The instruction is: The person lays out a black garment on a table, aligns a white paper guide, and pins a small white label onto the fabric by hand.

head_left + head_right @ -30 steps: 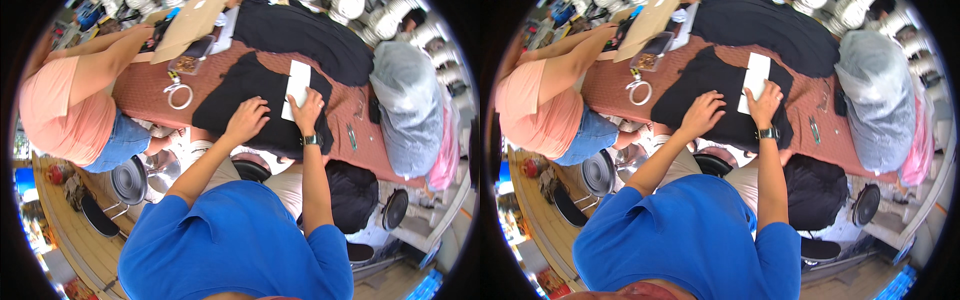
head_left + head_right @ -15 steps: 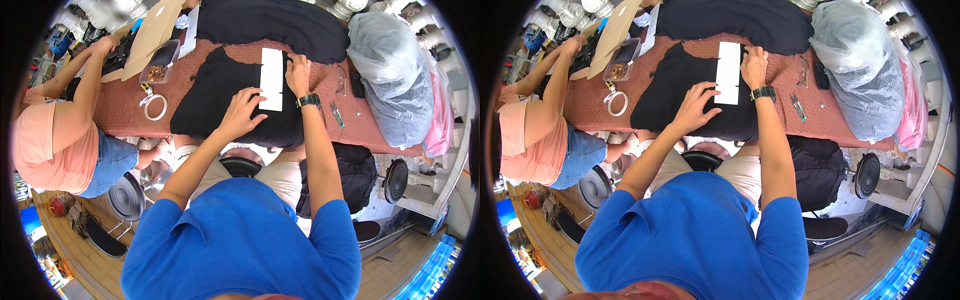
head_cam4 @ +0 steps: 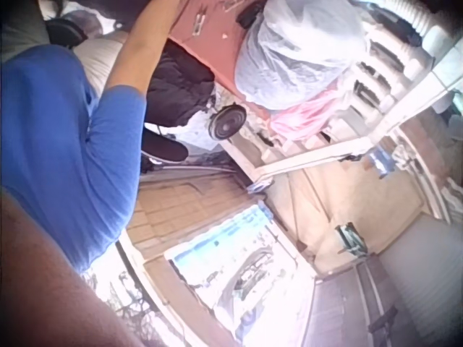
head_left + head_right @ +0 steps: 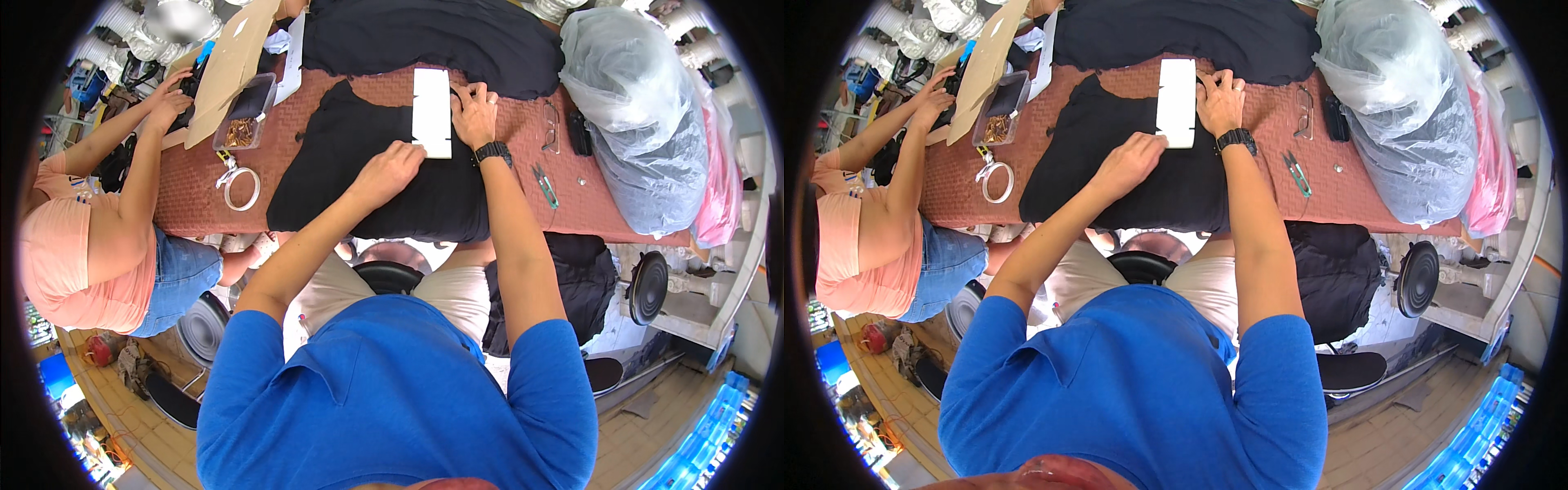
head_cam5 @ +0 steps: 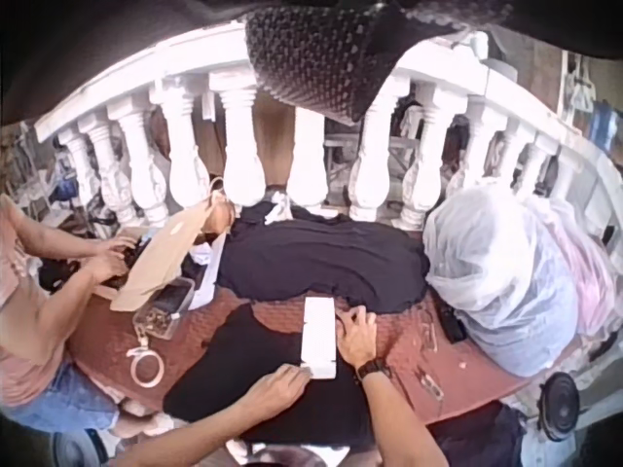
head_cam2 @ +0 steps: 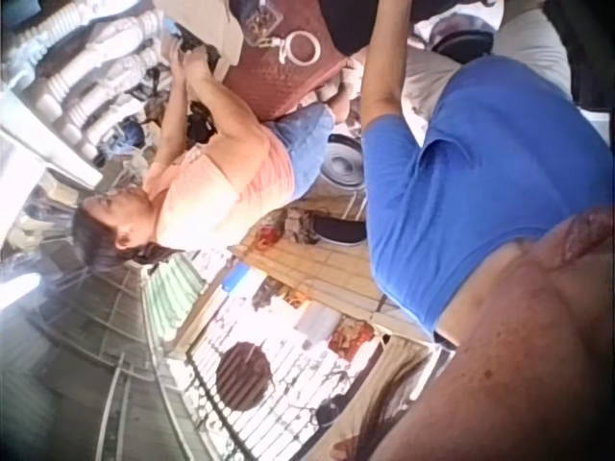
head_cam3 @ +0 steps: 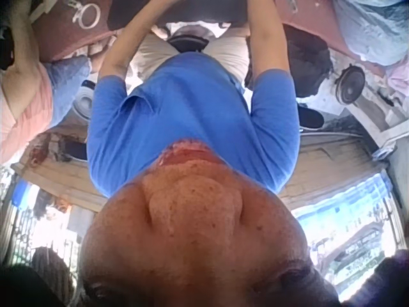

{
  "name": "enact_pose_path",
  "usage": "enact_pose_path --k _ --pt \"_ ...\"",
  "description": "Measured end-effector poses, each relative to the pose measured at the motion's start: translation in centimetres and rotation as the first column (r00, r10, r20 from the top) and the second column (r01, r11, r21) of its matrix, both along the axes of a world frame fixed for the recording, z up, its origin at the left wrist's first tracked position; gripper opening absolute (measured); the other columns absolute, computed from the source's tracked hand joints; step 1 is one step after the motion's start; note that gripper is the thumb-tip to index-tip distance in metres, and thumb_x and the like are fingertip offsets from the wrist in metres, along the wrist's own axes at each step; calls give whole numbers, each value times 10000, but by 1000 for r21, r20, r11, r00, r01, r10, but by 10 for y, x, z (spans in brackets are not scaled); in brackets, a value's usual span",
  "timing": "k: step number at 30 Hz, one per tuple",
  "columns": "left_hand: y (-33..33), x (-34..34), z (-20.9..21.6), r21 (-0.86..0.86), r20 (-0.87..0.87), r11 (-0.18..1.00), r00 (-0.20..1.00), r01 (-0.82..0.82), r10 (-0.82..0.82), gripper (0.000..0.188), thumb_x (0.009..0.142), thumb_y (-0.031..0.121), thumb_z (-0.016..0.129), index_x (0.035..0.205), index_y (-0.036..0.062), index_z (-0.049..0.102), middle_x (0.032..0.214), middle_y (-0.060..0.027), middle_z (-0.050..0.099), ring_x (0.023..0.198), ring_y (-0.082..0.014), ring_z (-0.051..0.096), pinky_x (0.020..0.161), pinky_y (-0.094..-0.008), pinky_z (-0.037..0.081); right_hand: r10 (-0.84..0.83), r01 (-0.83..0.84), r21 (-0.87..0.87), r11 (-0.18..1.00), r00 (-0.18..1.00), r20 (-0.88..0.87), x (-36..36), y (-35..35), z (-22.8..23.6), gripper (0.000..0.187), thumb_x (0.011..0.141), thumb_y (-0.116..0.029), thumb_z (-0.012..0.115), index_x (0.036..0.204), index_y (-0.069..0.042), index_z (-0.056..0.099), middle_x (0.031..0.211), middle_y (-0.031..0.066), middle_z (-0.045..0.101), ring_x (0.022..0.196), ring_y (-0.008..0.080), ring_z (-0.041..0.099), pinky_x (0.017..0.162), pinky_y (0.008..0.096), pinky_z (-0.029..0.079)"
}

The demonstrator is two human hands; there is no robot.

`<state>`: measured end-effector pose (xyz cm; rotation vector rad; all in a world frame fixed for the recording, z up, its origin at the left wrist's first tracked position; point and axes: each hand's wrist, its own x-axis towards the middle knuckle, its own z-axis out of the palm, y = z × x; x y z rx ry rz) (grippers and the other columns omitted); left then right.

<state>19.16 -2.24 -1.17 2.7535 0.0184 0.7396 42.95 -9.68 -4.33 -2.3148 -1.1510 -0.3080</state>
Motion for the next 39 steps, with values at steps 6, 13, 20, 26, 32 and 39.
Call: enact_pose_path --k 6,13,20,26,32,39 --pt "17 -8 14 -497 207 848 924 -185 323 73 1023 24 551 1073 -29 565 987 -173 731 897 -257 755 745 -344 602 -5 5 30 1000 1000 -3 0 0 0 313 975 -309 602 1271 -280 698 1207 51 545 1103 333 502 964 462 452" --pt "-6 -36 17 -171 213 985 977 9 28 147 871 -31 688 984 -4 598 1146 -113 713 1047 -295 699 850 -377 597 -42 46 -62 997 997 72 6 -1 -8 303 976 -293 594 1251 -233 704 1223 57 546 1102 341 504 962 462 453" --pt "-25 -37 6 -54 80 998 997 10 -6 166 871 23 707 1020 12 637 1237 -95 688 1198 -314 645 961 -393 557 -31 30 -24 999 998 -46 7 2 -6 342 983 -305 503 1214 -183 724 1237 52 557 1113 342 501 982 470 440" --pt "-35 -29 -3 -60 86 998 996 -3 8 266 834 -3 715 1093 29 659 1248 -88 679 1227 -304 630 975 -410 538 -38 38 -6 999 995 -96 7 2 -4 372 969 -300 503 1244 -196 731 1251 40 563 1111 335 502 996 456 437" --pt "-32 -26 -2 -53 86 998 996 37 -32 301 816 -20 713 1104 52 668 1146 -81 675 1201 -291 641 968 -400 541 -40 39 -9 999 996 -84 7 1 -3 370 958 -276 524 1262 -228 729 1248 40 568 1101 325 506 999 447 440" --pt "-31 -26 -4 -63 65 997 997 35 -31 289 823 -6 722 1100 63 674 1109 -78 663 1165 -293 655 930 -402 576 -43 44 11 999 993 -110 2 2 2 355 950 -313 597 1280 -263 716 1238 45 569 1117 318 514 1005 446 437"
